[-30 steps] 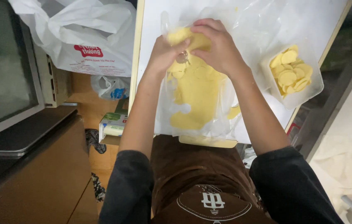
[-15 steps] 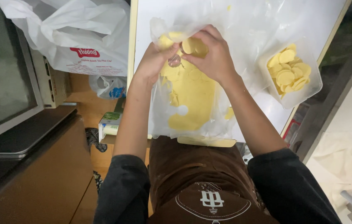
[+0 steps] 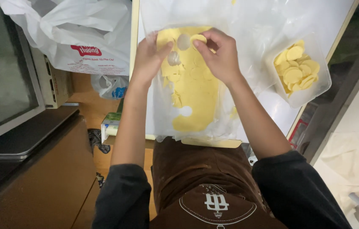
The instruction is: Collecting circular dough cutouts from a plastic sheet and placing them into a container.
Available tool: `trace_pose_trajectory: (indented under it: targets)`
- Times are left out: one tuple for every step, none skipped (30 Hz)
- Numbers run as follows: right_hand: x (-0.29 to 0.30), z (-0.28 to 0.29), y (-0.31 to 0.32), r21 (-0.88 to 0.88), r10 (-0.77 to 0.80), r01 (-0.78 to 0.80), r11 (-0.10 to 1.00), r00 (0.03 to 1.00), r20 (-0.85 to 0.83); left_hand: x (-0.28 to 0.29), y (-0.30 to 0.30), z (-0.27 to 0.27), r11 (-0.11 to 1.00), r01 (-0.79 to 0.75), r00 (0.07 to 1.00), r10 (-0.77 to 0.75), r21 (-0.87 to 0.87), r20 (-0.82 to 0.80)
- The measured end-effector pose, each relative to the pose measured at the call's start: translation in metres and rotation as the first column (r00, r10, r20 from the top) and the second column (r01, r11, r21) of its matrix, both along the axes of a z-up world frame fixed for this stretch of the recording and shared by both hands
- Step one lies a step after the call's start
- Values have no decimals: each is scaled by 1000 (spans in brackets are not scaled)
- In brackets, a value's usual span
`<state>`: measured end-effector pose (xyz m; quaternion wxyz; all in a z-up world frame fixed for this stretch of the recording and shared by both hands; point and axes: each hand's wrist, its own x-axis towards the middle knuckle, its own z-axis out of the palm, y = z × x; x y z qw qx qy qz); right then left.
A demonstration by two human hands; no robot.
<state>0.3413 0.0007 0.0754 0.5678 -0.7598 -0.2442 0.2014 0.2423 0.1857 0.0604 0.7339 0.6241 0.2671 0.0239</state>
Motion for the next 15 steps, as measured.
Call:
trace_pose_trajectory:
  targets:
    - [1,3,-6,0,-1,1,1000,1000,0,-3,2,-5,1000,1,1000,-1,0,0]
    - [1,7,-11,-67,35,-39,997,997,-63,-8,3,-10,979,-28,1000,29,203,-3]
    - [1,10,-16,-130,68,-84,988,990,-128,-12,5,-15,916,-54,998,59,397,-1]
    - [-3,20,-24,-131,66,-83,988,990,-125,-15,4,-13,917,-54,998,58,396,2]
    - [-7,31,-33,-146,45,-63,987,991,-124,-18,2,-12,846,-34,995,77,533,-59]
    - [-10,41,-42,-163,21,-41,986,993,-120,-18,0,-11,756,-4,988,104,654,-114]
    - [-7,48,-66,-166,18,-37,985,993,-115,-17,-5,1,758,-6,989,101,652,-108]
    - [-5,55,-91,-243,-55,83,966,991,120,-17,-9,14,642,-46,995,99,765,-23]
    - [-3,62,-115,-290,-102,212,933,930,352,-17,-14,26,512,-95,995,80,854,62]
    - [-1,67,-139,-292,-104,215,932,930,353,-15,-20,26,514,-94,995,78,853,63]
    - [0,73,-163,-359,-125,330,873,863,489,-13,-26,26,505,-65,997,-12,861,82]
    - [2,78,-187,-399,-123,444,802,777,617,-11,-33,26,493,-40,990,-99,869,101]
    - [2,80,-195,-399,-122,446,801,775,620,-3,-36,22,494,-42,990,-99,868,105]
    - [1,81,-205,-441,-151,474,762,793,591,4,-40,18,436,31,975,-213,899,70]
    - [0,83,-215,-484,-182,498,720,808,561,12,-45,14,369,97,946,-321,925,29]
